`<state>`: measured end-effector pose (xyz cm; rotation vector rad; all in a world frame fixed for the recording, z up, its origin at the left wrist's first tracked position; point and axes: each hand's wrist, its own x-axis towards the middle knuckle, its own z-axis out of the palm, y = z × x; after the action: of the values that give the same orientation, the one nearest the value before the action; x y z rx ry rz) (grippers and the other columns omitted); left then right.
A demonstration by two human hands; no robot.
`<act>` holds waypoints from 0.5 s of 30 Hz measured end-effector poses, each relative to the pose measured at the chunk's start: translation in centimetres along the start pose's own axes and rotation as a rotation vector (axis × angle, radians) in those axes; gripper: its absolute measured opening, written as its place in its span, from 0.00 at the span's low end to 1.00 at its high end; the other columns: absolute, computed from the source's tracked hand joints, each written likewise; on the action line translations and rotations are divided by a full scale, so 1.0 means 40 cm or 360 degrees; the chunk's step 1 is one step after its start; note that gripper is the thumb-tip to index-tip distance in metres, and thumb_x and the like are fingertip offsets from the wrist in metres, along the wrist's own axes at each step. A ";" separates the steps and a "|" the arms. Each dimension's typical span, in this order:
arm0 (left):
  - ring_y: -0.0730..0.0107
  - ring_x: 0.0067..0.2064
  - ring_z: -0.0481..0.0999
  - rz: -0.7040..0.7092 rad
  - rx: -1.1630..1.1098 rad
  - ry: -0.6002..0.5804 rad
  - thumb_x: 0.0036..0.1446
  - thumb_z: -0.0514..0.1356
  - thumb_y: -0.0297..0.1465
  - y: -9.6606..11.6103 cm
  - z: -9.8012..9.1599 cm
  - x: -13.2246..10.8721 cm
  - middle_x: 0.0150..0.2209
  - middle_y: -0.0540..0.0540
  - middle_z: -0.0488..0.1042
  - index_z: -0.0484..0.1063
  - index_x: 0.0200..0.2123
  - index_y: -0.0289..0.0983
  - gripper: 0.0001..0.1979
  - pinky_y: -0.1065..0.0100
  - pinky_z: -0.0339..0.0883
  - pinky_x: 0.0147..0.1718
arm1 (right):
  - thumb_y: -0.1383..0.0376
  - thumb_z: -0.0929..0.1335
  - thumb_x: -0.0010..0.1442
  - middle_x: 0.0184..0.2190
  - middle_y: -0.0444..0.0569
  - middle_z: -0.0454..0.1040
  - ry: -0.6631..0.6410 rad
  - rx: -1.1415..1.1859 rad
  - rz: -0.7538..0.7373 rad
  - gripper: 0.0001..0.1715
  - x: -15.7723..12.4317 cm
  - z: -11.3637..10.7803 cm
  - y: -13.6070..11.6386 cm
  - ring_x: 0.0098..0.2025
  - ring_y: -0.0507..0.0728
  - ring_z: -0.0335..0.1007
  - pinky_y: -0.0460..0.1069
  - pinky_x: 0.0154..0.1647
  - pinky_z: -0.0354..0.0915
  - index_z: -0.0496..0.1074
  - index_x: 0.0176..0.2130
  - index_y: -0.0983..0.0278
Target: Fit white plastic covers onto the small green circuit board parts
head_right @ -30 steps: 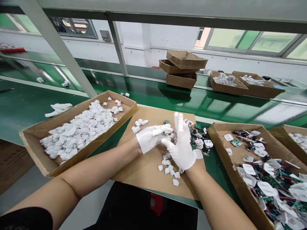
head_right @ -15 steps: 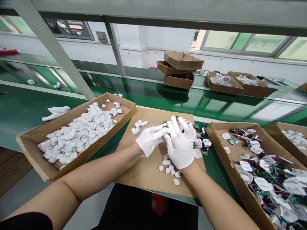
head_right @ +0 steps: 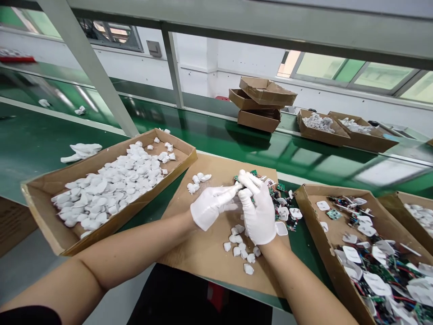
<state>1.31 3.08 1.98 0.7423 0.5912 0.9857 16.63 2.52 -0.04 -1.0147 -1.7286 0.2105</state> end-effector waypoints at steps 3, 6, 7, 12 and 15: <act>0.44 0.56 0.76 0.0048 0.0157 0.0026 0.42 0.76 0.45 -0.017 -0.008 0.007 0.53 0.35 0.77 0.81 0.48 0.32 0.32 0.47 0.69 0.59 | 0.64 0.62 0.72 0.64 0.47 0.68 -0.0064 -0.0118 -0.0163 0.25 -0.005 -0.022 -0.002 0.66 0.63 0.61 0.65 0.68 0.57 0.66 0.65 0.50; 0.43 0.57 0.75 0.0060 0.0289 0.0055 0.44 0.75 0.43 -0.027 -0.017 0.014 0.53 0.36 0.78 0.81 0.49 0.33 0.30 0.48 0.69 0.59 | 0.56 0.60 0.73 0.66 0.51 0.65 -0.0102 -0.0267 -0.0234 0.29 -0.006 -0.029 0.000 0.66 0.67 0.59 0.68 0.66 0.57 0.59 0.70 0.53; 0.45 0.58 0.75 0.0080 0.0348 0.0057 0.47 0.74 0.41 -0.027 -0.018 0.015 0.53 0.38 0.78 0.81 0.49 0.35 0.27 0.49 0.69 0.59 | 0.50 0.59 0.73 0.67 0.54 0.62 -0.0093 -0.0302 -0.0252 0.34 -0.006 -0.028 0.001 0.67 0.69 0.58 0.69 0.66 0.57 0.54 0.72 0.56; 0.51 0.56 0.77 0.0255 0.0696 0.0071 0.53 0.70 0.36 -0.013 -0.007 -0.001 0.50 0.44 0.80 0.82 0.46 0.38 0.18 0.55 0.71 0.58 | 0.40 0.56 0.68 0.72 0.57 0.51 0.0093 -0.0413 -0.0402 0.48 -0.015 -0.011 0.008 0.69 0.73 0.53 0.71 0.66 0.56 0.40 0.75 0.60; 0.51 0.53 0.79 0.0364 0.0876 0.0099 0.50 0.71 0.35 -0.005 0.001 -0.014 0.45 0.43 0.82 0.84 0.41 0.38 0.14 0.56 0.72 0.57 | 0.43 0.54 0.71 0.69 0.53 0.58 0.0090 -0.0451 -0.0437 0.40 -0.021 -0.010 0.000 0.67 0.71 0.56 0.69 0.66 0.57 0.50 0.73 0.56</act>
<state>1.21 2.51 1.91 1.2918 0.8609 1.0690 17.02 1.80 -0.46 -0.9597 -1.8570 -0.2427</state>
